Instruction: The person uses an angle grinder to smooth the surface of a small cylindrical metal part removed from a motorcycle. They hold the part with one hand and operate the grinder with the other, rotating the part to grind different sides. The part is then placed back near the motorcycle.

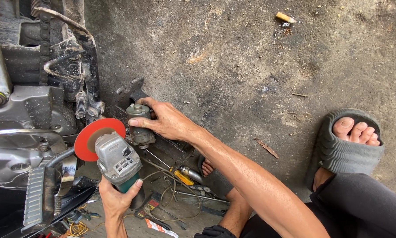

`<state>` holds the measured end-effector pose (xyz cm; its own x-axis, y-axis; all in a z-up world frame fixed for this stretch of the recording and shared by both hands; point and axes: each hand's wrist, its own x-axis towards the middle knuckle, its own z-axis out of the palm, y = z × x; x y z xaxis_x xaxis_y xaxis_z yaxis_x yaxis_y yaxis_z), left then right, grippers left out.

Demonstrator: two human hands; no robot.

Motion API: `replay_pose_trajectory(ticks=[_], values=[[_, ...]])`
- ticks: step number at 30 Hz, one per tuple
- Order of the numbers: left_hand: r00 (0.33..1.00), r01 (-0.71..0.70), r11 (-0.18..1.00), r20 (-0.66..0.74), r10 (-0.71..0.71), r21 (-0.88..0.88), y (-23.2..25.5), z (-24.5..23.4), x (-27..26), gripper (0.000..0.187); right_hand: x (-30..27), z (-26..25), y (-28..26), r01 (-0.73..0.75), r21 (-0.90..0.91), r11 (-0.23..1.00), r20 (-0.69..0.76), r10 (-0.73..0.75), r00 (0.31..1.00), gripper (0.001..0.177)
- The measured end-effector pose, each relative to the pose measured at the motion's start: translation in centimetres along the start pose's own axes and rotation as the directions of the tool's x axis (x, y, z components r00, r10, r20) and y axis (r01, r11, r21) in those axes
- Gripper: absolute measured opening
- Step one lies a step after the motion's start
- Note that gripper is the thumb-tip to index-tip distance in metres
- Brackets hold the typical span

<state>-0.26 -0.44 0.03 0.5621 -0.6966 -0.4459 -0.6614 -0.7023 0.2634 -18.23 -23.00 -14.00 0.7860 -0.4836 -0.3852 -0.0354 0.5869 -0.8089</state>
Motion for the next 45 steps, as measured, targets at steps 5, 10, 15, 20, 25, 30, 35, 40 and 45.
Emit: replay_pose_trajectory(ticks=[5, 10, 15, 20, 25, 30, 35, 40, 45], values=[[1.000, -0.005, 0.999, -0.009, 0.006, 0.036, -0.6, 0.0, -0.1, 0.075, 0.1, 0.0, 0.2, 0.013, -0.002, 1.000, -0.004, -0.013, 1.000, 0.072], [1.000, -0.011, 1.000, -0.007, 0.011, 0.007, -0.3, -0.1, -0.1, 0.075, 0.1, 0.0, 0.2, 0.031, -0.024, 0.999, -0.009, -0.031, 0.999, 0.071], [0.999, -0.034, 0.998, -0.002, 0.034, 0.043, -1.5, -0.3, -0.6, 0.071, -0.3, -0.2, -0.6, -0.034, -0.006, 0.999, -0.005, 0.034, 0.999, 0.073], [0.997, -0.046, 0.998, -0.056, 0.048, 0.034, -3.6, 0.5, -4.5, 0.073, -0.4, -0.1, -0.5, -0.042, -0.048, 0.998, -0.034, 0.040, 0.999, 0.075], [0.984, 0.098, 0.992, -0.143, -0.109, -0.083, -5.3, 3.0, -10.9, 0.079, -0.2, 0.7, -0.7, -0.159, 0.008, 0.987, -0.009, 0.159, 0.987, 0.080], [0.682, 0.700, 0.675, -0.059, -0.729, -0.234, -5.6, 6.7, -15.7, 0.100, -0.4, 1.0, -3.1, -0.314, -0.048, 0.948, -0.035, 0.312, 0.949, 0.086], [0.579, 0.528, 0.395, -0.022, -0.815, -0.752, -2.6, 9.0, -18.5, 0.068, -0.3, 2.2, -4.1, -0.354, -0.024, 0.935, -0.085, 0.351, 0.933, 0.091], [0.459, 0.596, 0.166, 0.164, -0.873, -0.785, -0.8, 8.1, -18.5, 0.074, -0.3, 3.3, -4.1, -0.349, -0.004, 0.937, -0.116, 0.347, 0.931, 0.090], [0.397, 0.654, 0.077, 0.255, -0.882, -0.752, -0.6, 7.5, -18.4, 0.069, -0.1, 3.2, -2.6, -0.369, 0.200, 0.908, -0.177, 0.404, 0.898, 0.104]])
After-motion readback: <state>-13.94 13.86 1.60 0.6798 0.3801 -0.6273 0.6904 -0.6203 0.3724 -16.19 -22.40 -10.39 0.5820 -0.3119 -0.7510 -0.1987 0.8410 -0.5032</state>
